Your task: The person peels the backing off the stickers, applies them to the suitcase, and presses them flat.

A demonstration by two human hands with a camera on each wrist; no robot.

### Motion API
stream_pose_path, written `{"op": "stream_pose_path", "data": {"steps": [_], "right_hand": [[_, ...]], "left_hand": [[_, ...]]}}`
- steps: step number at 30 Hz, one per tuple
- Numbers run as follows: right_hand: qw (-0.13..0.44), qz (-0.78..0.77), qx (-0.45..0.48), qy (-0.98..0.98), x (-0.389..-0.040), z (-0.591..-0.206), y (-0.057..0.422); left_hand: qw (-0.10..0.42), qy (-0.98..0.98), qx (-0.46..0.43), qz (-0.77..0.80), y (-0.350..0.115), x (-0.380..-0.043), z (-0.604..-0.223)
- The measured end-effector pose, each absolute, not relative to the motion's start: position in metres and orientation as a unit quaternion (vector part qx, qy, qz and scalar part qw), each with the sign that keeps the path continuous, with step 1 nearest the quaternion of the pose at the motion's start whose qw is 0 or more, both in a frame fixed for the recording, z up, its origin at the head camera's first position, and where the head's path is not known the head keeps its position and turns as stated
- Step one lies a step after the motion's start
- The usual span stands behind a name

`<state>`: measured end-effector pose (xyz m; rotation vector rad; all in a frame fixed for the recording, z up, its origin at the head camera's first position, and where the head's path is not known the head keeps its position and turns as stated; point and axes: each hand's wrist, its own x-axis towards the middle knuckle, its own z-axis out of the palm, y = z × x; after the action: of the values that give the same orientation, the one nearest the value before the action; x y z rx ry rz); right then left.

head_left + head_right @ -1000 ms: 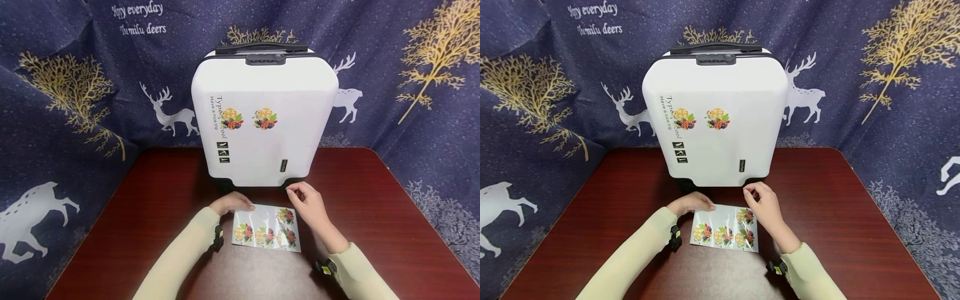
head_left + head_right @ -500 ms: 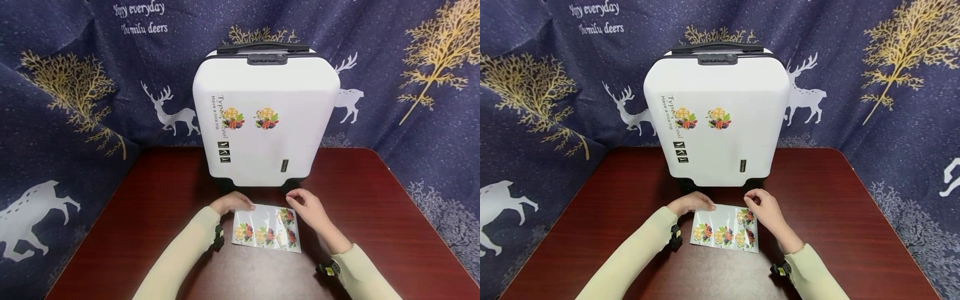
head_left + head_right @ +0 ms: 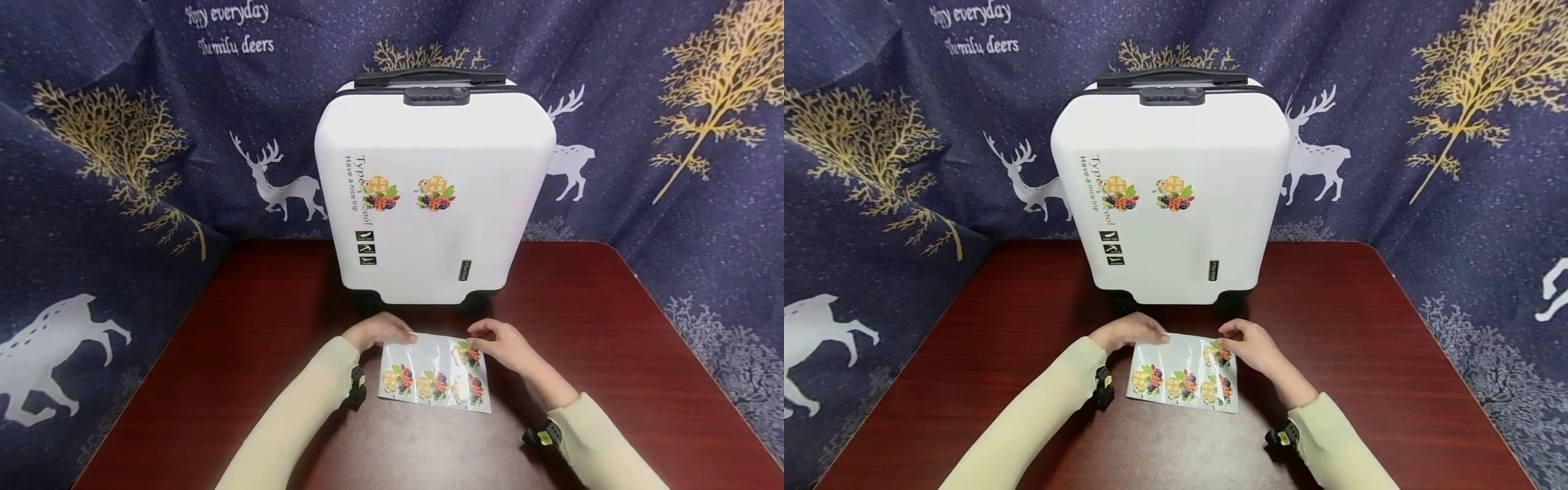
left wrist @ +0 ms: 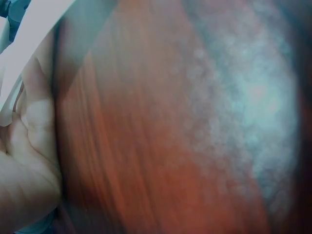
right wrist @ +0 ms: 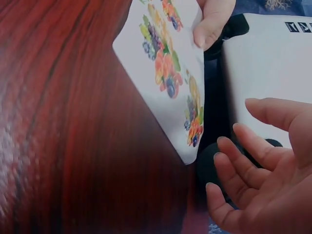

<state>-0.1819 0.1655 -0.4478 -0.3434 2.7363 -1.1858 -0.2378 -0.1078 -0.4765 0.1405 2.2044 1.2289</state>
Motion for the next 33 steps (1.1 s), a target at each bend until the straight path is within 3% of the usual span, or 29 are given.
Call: {"op": "stream_pose_path", "data": {"steps": [16,33], "right_hand": [[0.137,-0.385,-0.116,0.905,-0.1879,-0.4531,0.1635],[0.127,-0.360,-0.132,0.915,-0.1909,-0.4533,0.1617]], "left_hand": [[0.301,0.831,0.053,0.465,-0.1080,-0.2363,-0.4745],[0.303,0.828,0.065,0.467,-0.1103,-0.2371,-0.4763]]}}
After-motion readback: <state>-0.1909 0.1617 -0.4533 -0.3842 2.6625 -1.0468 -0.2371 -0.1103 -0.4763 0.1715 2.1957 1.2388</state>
